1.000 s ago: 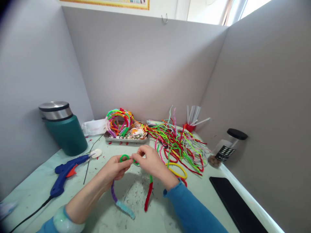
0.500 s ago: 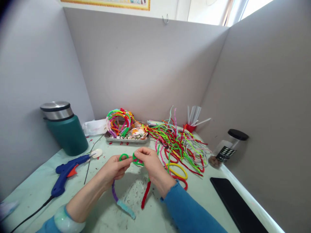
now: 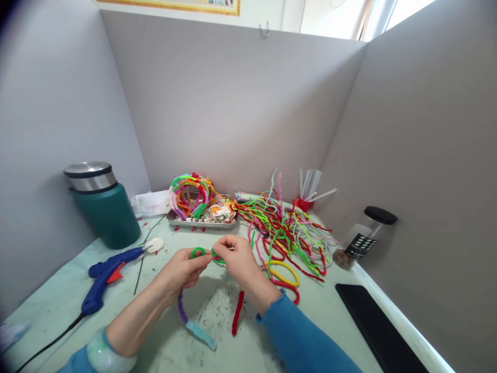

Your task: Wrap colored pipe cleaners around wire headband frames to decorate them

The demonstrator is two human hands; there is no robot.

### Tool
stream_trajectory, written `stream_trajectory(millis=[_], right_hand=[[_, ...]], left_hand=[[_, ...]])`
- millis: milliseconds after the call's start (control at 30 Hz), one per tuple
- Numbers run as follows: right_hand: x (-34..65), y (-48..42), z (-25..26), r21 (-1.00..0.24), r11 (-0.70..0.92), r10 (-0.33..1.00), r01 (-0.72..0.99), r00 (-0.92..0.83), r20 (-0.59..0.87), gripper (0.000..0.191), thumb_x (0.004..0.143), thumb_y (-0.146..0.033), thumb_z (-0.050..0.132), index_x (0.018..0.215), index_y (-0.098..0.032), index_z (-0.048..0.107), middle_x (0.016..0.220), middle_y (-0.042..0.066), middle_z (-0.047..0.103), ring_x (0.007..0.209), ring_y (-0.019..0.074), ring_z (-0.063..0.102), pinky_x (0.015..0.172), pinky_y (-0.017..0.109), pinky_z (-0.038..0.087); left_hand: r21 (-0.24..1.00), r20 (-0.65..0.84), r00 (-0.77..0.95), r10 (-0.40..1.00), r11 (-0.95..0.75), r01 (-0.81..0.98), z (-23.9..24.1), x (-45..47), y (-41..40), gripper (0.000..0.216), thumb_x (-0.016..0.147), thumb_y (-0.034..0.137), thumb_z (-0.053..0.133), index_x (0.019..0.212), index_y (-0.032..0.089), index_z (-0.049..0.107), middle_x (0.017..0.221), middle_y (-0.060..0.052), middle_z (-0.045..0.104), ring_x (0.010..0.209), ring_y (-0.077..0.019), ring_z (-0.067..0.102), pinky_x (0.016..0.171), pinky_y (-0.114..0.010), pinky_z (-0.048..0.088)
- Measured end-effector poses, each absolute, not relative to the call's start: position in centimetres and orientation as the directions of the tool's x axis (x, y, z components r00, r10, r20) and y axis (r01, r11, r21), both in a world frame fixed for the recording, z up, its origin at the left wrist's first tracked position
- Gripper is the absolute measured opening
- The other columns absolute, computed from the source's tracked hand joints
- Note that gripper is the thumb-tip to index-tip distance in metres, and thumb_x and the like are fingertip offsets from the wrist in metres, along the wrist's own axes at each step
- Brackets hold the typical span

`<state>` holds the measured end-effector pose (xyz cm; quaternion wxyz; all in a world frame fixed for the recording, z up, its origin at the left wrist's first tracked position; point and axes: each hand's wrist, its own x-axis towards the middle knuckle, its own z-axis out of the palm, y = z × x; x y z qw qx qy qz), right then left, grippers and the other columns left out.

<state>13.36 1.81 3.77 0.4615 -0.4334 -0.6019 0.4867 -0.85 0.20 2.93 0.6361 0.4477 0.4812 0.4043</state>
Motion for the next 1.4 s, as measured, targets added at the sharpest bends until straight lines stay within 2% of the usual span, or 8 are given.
stream_trajectory(millis=[200, 333, 500, 900, 1067, 1200, 1300, 1400], right_hand=[[13.0, 1.8, 3.2, -0.995, -0.020, 0.985, -0.097, -0.171, -0.003, 0.017, 0.064, -0.029, 0.064, 0.060, -0.013, 0.058, 0.054, -0.002, 0.051, 0.051, 0.0084, 0.040, 0.050, 0.023, 0.029], [13.7, 2.4, 3.6, -0.991, 0.117, 0.964, 0.069, -0.247, 0.097, 0.025, 0.072, -0.037, 0.059, 0.066, -0.014, 0.059, 0.057, -0.003, 0.051, 0.053, 0.0088, 0.041, 0.050, 0.022, 0.030], [15.0, 2.9, 4.1, -0.905, 0.325, 0.907, 0.273, -0.362, 0.216, 0.020, 0.073, -0.032, 0.061, 0.085, -0.016, 0.062, 0.079, 0.001, 0.062, 0.070, 0.0129, 0.053, 0.060, 0.023, 0.039], [14.8, 2.4, 4.0, -0.698, 0.530, 0.838, 0.481, -0.424, 0.344, 0.003, 0.077, -0.020, 0.058, 0.078, -0.018, 0.060, 0.073, 0.000, 0.060, 0.066, 0.0129, 0.053, 0.058, 0.023, 0.038], [14.8, 2.2, 3.9, -0.396, 0.764, 0.637, 0.509, -0.503, 0.584, 0.006, 0.079, -0.014, 0.056, 0.076, -0.018, 0.059, 0.092, 0.006, 0.058, 0.088, 0.0178, 0.050, 0.076, 0.032, 0.037], [14.6, 1.7, 4.2, -0.166, 0.843, 0.506, 0.511, -0.650, 0.567, 0.015, 0.083, -0.013, 0.051, 0.073, -0.019, 0.061, 0.098, 0.007, 0.059, 0.093, 0.0201, 0.046, 0.083, 0.038, 0.032], [14.9, 1.7, 4.8, -0.396, 0.810, 0.587, 0.433, -0.592, 0.552, 0.009, 0.082, -0.024, 0.055, 0.083, -0.020, 0.063, 0.095, 0.006, 0.060, 0.092, 0.0192, 0.049, 0.082, 0.035, 0.036], [15.6, 2.4, 5.2, -0.810, 0.485, 0.858, 0.329, -0.358, 0.368, 0.022, 0.085, -0.033, 0.047, 0.084, -0.018, 0.062, 0.082, 0.004, 0.062, 0.075, 0.0152, 0.055, 0.066, 0.027, 0.043]], left_hand=[[0.958, -0.258, 0.190, 0.947, 0.276, -0.075, 3.1, -0.9, 0.1, 0.036, 0.056, 0.044, 0.070, 0.059, 0.018, 0.045, 0.038, 0.013, 0.027, 0.031, -0.0004, 0.012, 0.034, -0.020, 0.005], [0.961, -0.236, 0.201, 0.951, 0.260, -0.100, 3.1, -0.9, 0.2, 0.038, 0.061, 0.044, 0.068, 0.057, 0.019, 0.040, 0.040, 0.012, 0.030, 0.030, 0.0000, 0.013, 0.034, -0.020, 0.006], [0.958, -0.212, 0.198, 0.957, 0.243, -0.149, 2.8, -1.3, 0.4, 0.032, 0.063, 0.042, 0.068, 0.077, 0.019, 0.051, 0.045, 0.012, 0.035, 0.030, -0.0001, 0.013, 0.033, -0.019, 0.006], [0.958, -0.234, 0.170, 0.957, 0.257, -0.129, 2.9, -1.5, 0.4, 0.036, 0.060, 0.045, 0.071, 0.076, 0.018, 0.052, 0.040, 0.013, 0.028, 0.031, -0.0005, 0.012, 0.034, -0.020, 0.004], [0.952, -0.236, 0.128, 0.963, 0.256, -0.168, 2.8, -1.7, 0.7, 0.035, 0.059, 0.043, 0.072, 0.072, 0.019, 0.050, 0.040, 0.013, 0.027, 0.031, -0.0007, 0.011, 0.034, -0.020, 0.004], [0.951, -0.220, 0.119, 0.968, 0.240, -0.195, 2.5, -2.0, 0.9, 0.035, 0.059, 0.042, 0.072, 0.067, 0.019, 0.046, 0.042, 0.013, 0.029, 0.030, -0.0002, 0.012, 0.034, -0.019, 0.005], [0.952, -0.213, 0.159, 0.964, 0.242, -0.190, 2.6, -2.1, 0.9, 0.032, 0.062, 0.041, 0.070, 0.069, 0.018, 0.048, 0.042, 0.012, 0.030, 0.031, -0.0002, 0.012, 0.034, -0.020, 0.005], [0.954, -0.184, 0.222, 0.958, 0.228, -0.194, 3.0, -2.0, 0.6, 0.027, 0.066, 0.038, 0.068, 0.074, 0.018, 0.051, 0.044, 0.012, 0.031, 0.031, -0.0001, 0.012, 0.034, -0.020, 0.005]])
